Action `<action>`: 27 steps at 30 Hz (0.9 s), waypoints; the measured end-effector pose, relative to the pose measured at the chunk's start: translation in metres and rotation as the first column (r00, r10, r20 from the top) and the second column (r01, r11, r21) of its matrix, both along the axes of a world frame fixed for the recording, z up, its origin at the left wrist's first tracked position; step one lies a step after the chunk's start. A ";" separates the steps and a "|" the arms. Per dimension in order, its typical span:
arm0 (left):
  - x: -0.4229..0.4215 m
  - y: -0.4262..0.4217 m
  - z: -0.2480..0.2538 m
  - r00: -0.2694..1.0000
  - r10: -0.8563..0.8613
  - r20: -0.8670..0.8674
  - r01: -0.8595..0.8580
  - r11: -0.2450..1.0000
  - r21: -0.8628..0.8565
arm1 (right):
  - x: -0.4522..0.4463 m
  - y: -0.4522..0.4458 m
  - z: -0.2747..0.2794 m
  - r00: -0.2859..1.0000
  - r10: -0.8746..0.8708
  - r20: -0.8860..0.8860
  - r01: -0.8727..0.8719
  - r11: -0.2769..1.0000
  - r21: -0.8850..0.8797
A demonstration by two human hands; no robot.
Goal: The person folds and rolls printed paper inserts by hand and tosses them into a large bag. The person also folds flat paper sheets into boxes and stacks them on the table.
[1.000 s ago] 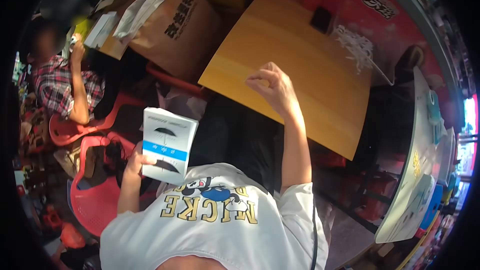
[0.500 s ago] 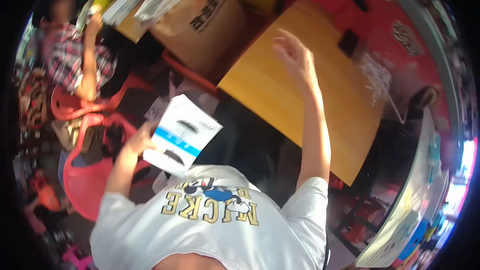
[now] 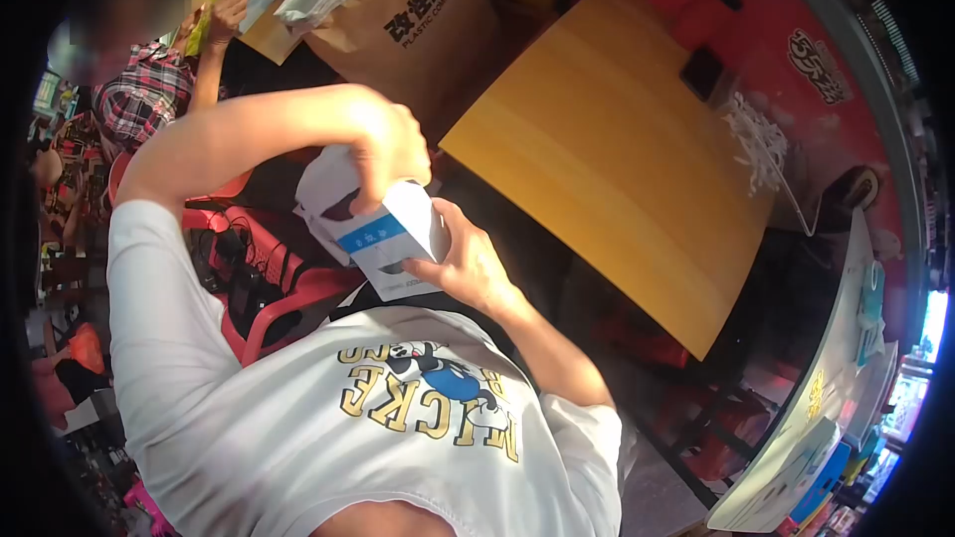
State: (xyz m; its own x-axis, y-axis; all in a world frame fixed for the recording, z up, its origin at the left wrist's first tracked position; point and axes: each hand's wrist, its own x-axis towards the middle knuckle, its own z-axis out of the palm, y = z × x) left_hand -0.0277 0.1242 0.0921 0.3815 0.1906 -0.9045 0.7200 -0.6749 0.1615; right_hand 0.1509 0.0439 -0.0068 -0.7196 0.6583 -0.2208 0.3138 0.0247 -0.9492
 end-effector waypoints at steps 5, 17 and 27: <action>0.048 0.055 0.017 0.993 -0.120 0.006 0.115 0.960 0.256 | 0.012 0.005 -0.022 0.860 -0.389 -0.330 0.220 0.866 -0.449; -0.019 0.050 -0.082 -0.609 0.743 0.276 -0.511 -0.102 -0.853 | 0.015 0.102 -0.023 0.553 -0.778 -0.298 0.501 0.597 -0.627; -0.005 0.071 -0.135 -0.545 0.654 0.524 -0.603 0.129 -0.787 | 0.002 0.116 -0.032 0.745 -0.666 -0.040 0.634 0.725 -0.269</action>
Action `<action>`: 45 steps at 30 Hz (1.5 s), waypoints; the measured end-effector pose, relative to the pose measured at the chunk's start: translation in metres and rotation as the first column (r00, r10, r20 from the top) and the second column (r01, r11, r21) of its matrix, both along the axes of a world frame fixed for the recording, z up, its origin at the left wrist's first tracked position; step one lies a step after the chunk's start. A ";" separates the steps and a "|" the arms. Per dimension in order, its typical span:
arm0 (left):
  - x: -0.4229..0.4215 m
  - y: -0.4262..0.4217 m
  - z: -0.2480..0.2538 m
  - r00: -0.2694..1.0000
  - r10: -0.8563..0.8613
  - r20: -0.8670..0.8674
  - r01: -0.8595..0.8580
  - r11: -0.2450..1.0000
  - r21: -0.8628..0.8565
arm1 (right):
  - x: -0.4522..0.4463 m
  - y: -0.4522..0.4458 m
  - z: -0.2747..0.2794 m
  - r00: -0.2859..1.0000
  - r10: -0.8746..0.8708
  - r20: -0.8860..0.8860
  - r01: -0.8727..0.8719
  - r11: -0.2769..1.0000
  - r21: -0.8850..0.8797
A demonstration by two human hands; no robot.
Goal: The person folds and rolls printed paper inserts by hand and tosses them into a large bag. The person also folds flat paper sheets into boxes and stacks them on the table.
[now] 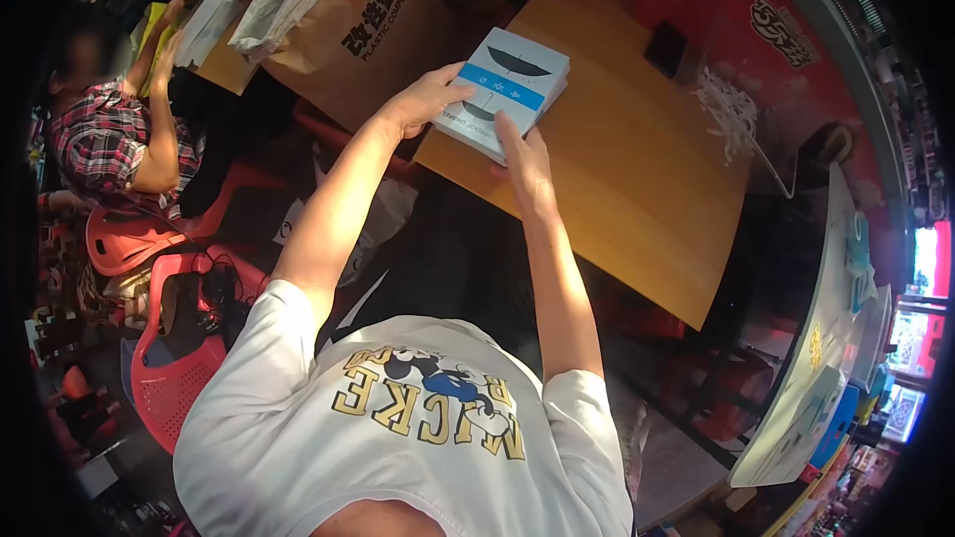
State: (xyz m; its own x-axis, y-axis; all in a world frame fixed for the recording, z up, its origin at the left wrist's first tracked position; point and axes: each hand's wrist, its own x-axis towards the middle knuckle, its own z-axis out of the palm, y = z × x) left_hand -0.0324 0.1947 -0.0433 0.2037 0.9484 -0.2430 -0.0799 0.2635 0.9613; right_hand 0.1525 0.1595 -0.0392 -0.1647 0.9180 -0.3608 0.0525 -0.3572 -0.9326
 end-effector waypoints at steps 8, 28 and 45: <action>0.003 0.005 -0.002 0.989 0.027 -0.146 -0.023 0.999 0.032 | 0.021 0.009 0.011 0.733 -0.334 0.593 -0.052 0.841 0.538; -0.007 -0.058 0.003 0.656 0.721 0.224 -0.748 0.579 0.324 | 0.012 -0.040 0.023 0.613 -0.419 0.670 -0.610 0.289 0.738; 0.087 -0.152 0.062 0.497 0.196 0.845 -0.335 0.942 -0.022 | 0.111 -0.128 0.049 0.844 0.049 -0.533 0.263 0.830 0.492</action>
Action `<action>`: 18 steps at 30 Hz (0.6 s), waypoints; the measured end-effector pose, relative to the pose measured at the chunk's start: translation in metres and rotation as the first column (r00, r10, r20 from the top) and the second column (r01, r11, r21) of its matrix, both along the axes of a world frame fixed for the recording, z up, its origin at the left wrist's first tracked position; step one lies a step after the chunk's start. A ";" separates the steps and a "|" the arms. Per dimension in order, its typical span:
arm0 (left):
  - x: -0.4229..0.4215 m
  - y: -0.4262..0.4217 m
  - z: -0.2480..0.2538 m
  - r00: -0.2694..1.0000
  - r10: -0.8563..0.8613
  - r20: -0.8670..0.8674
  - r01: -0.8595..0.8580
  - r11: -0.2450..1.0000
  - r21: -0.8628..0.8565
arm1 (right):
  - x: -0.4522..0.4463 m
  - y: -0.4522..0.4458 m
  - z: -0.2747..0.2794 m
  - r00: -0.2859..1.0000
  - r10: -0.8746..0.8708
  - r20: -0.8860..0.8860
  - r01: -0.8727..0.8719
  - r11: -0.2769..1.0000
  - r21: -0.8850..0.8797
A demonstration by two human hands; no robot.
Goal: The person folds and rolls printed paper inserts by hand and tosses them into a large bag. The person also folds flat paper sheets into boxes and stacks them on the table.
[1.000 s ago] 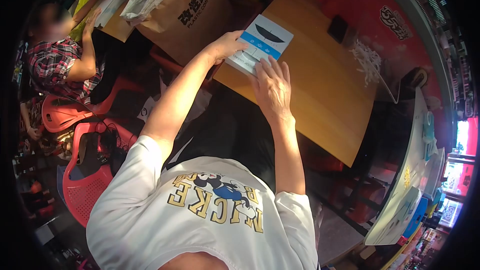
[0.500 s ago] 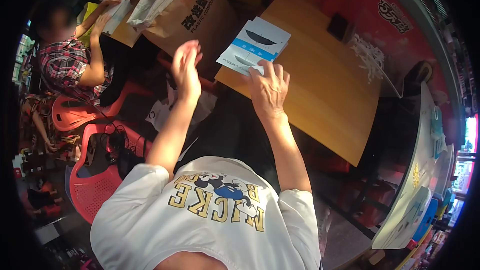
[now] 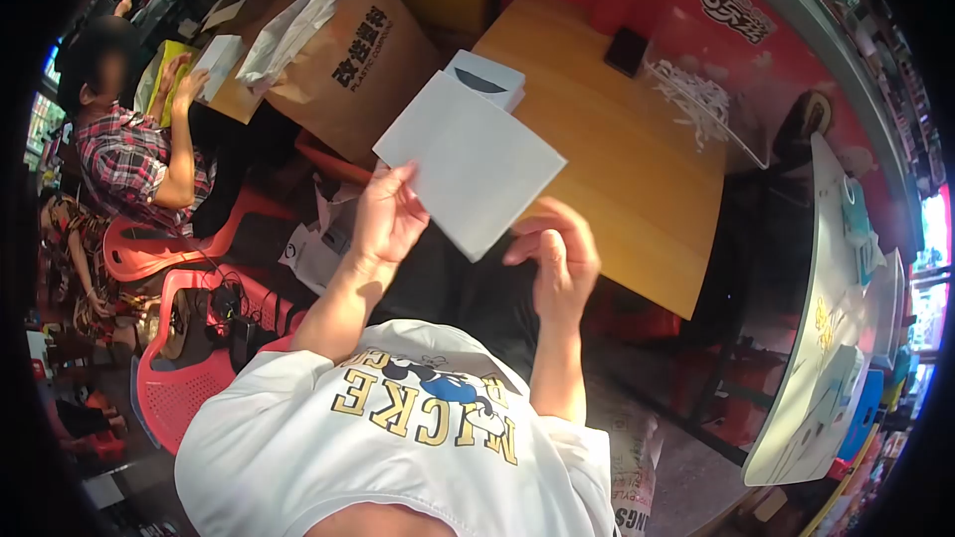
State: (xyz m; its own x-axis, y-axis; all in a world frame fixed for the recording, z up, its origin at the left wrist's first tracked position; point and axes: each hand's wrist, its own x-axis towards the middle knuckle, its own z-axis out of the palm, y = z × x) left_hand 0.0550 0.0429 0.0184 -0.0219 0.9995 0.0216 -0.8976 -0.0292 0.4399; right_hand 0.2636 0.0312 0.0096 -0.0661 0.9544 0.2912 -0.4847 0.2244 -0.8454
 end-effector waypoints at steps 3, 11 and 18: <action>0.006 -0.008 0.014 0.993 -0.075 -0.094 0.063 0.990 -0.125 | 0.034 0.021 -0.003 0.945 -0.258 0.204 0.183 0.928 0.323; 0.021 -0.020 -0.004 0.912 -0.167 -0.375 0.127 0.983 -0.130 | 0.055 0.016 0.019 0.859 -0.204 0.470 -0.075 0.858 0.509; 0.021 -0.030 0.002 0.246 0.230 -0.942 0.193 0.940 0.280 | 0.040 0.027 -0.011 0.951 0.106 0.290 -0.145 0.982 0.118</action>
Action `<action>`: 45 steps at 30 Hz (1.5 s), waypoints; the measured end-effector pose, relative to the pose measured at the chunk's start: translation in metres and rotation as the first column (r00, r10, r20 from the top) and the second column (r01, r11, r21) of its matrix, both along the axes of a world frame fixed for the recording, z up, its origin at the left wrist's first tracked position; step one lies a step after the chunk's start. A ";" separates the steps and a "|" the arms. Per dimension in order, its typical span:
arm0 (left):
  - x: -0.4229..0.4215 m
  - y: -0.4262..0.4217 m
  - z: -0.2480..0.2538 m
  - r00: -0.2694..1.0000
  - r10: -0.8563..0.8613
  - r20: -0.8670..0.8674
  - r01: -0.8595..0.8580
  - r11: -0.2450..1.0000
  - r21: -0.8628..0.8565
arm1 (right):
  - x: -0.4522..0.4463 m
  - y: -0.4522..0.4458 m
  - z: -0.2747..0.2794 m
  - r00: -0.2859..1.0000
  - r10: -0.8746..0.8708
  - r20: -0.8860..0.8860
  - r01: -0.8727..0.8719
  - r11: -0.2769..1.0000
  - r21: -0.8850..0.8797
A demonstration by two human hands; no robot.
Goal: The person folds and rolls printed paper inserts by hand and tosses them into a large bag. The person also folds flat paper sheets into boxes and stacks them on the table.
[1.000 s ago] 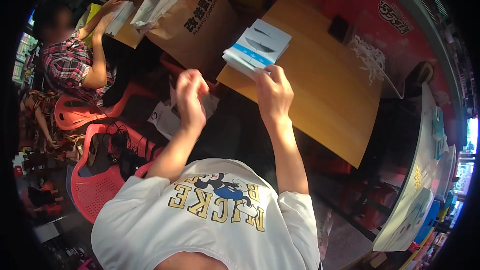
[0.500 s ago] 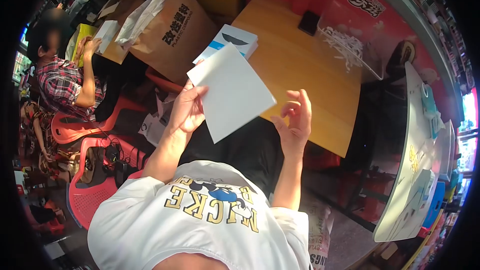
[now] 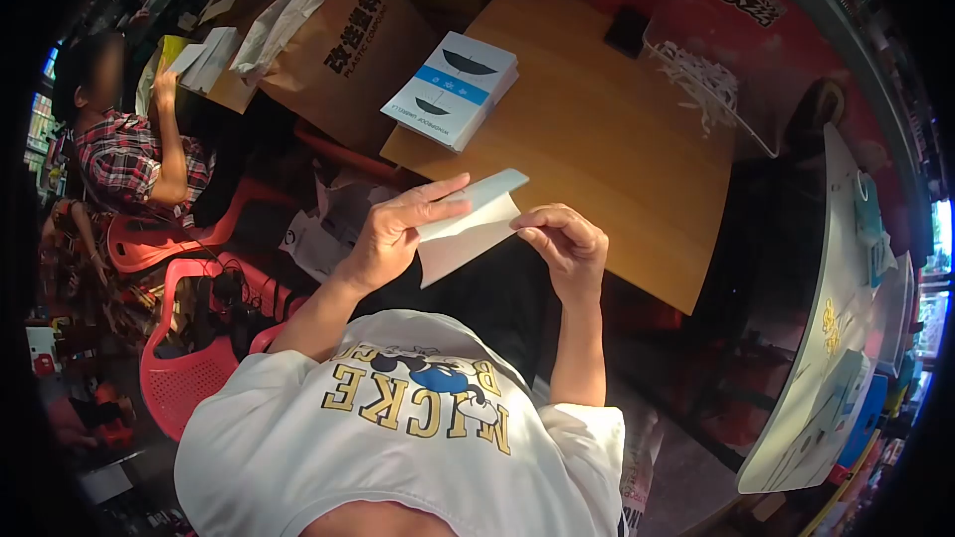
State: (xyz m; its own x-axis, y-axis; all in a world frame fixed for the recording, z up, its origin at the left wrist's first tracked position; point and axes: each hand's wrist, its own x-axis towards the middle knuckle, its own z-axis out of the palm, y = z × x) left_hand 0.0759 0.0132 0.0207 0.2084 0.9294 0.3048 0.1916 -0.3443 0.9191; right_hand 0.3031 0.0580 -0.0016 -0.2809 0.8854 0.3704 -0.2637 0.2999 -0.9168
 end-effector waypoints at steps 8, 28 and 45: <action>-0.023 0.013 0.010 0.881 0.081 -0.466 0.159 0.878 0.452 | -0.028 0.015 -0.012 0.991 -0.036 -0.130 -0.031 0.879 -0.476; -0.038 -0.026 -0.001 0.808 0.309 0.502 0.094 0.773 -0.627 | -0.063 0.013 -0.017 0.956 -0.283 -0.073 0.260 0.938 -0.230; -0.026 -0.023 -0.036 0.888 0.392 0.240 -0.241 0.842 -0.483 | -0.058 0.010 -0.023 0.981 -0.179 -0.068 0.129 0.878 -0.460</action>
